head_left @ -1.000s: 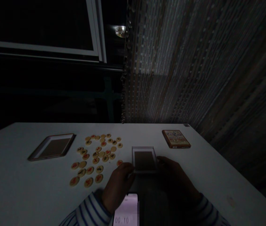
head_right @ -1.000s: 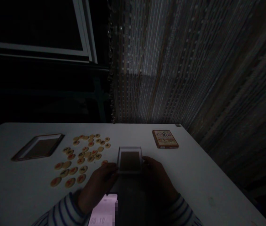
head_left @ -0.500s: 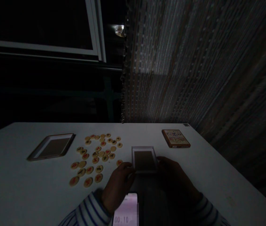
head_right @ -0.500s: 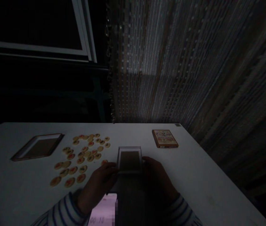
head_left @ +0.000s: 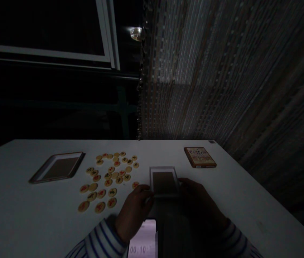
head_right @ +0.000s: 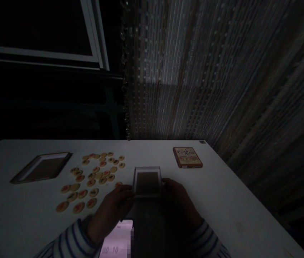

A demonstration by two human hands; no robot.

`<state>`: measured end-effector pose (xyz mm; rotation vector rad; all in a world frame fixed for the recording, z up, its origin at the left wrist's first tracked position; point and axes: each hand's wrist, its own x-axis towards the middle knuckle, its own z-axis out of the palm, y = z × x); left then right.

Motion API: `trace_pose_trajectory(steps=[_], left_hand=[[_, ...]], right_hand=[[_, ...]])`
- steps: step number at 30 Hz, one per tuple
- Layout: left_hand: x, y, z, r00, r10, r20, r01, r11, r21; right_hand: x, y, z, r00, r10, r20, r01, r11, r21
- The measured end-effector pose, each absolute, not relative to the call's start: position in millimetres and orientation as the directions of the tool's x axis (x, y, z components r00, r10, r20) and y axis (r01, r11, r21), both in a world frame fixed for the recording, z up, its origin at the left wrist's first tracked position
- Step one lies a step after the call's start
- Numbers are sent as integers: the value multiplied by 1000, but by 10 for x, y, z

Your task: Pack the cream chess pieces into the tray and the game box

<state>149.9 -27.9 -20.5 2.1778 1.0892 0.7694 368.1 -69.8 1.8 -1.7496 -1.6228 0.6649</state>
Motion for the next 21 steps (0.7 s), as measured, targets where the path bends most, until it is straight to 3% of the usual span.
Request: trace_pose_trajectory(steps=[21], left_hand=[[1498,-264,-247,521,818,243,475,-515,714]], right_hand=[[3666,-714,14,95,994,47,661,-28,-750]])
